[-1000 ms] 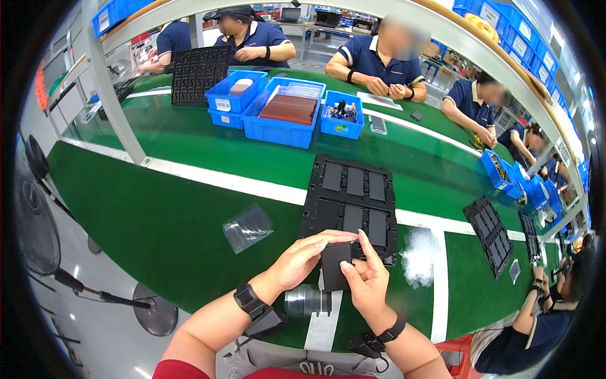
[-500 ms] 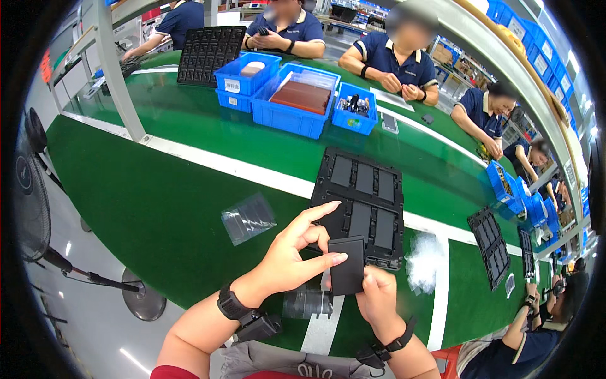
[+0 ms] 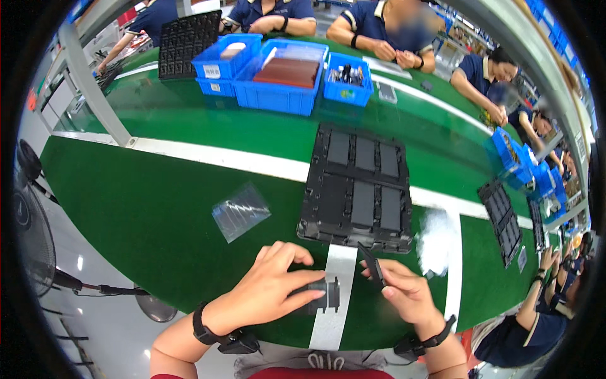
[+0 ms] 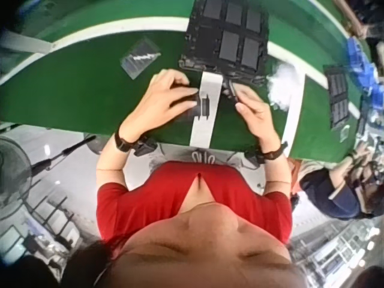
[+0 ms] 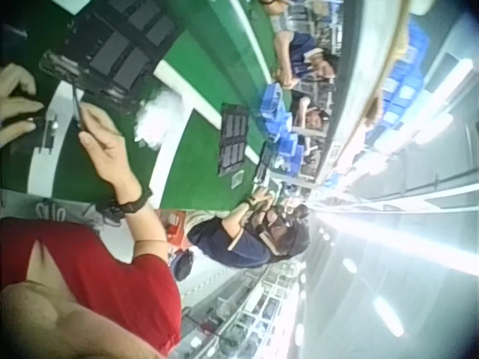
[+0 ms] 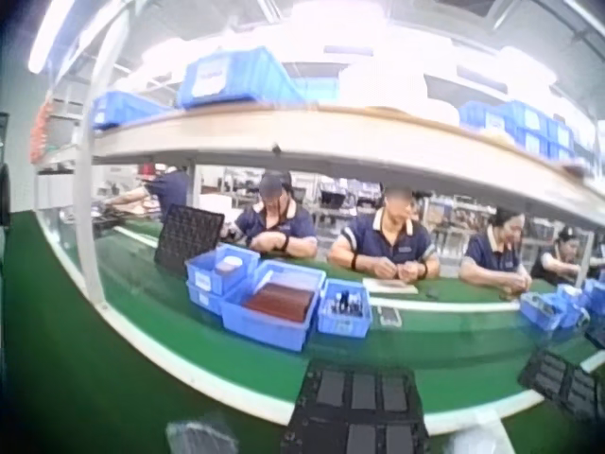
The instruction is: The recorder is assembling small black electronic or mechanical components onto a larger plastic tray on an assembly line.
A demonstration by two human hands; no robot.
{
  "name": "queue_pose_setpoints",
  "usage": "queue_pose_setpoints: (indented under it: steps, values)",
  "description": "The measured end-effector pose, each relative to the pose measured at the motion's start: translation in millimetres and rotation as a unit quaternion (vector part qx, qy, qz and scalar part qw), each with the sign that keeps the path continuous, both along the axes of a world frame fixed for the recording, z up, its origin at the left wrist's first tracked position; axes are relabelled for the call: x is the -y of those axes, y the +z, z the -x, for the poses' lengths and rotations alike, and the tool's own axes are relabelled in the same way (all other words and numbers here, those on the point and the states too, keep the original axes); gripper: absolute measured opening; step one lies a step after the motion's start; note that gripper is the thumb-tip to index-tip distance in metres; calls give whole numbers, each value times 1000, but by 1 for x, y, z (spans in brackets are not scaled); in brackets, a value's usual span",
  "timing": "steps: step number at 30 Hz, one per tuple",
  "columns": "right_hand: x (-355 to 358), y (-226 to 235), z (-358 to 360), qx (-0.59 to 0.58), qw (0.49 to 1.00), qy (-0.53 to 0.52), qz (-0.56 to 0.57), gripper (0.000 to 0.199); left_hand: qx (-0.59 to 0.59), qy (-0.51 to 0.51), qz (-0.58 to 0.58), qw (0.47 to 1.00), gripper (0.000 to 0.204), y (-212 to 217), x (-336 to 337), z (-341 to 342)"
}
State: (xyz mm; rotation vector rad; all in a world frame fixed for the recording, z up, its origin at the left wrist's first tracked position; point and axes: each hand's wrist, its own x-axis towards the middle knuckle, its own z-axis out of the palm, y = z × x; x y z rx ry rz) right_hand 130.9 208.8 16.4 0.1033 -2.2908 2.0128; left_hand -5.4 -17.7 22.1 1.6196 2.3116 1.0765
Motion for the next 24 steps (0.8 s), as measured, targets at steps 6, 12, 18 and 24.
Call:
queue_pose_setpoints:
  steps: [6,12,18,24]
  values:
    - [-6,1,-5,-94,876,68,-468,36,-55,-8,134,989,49,-20,1,-17]
    - [-9,-1,-11,-75,864,74,-493,35,-85,-36,138,986,52,-25,-5,0]
    - [-11,-9,-10,-83,858,68,-502,36,-72,-32,152,985,53,-24,-5,4]
    - [-12,-10,-6,-80,860,70,-499,35,-55,-33,157,986,54,-26,-5,4]
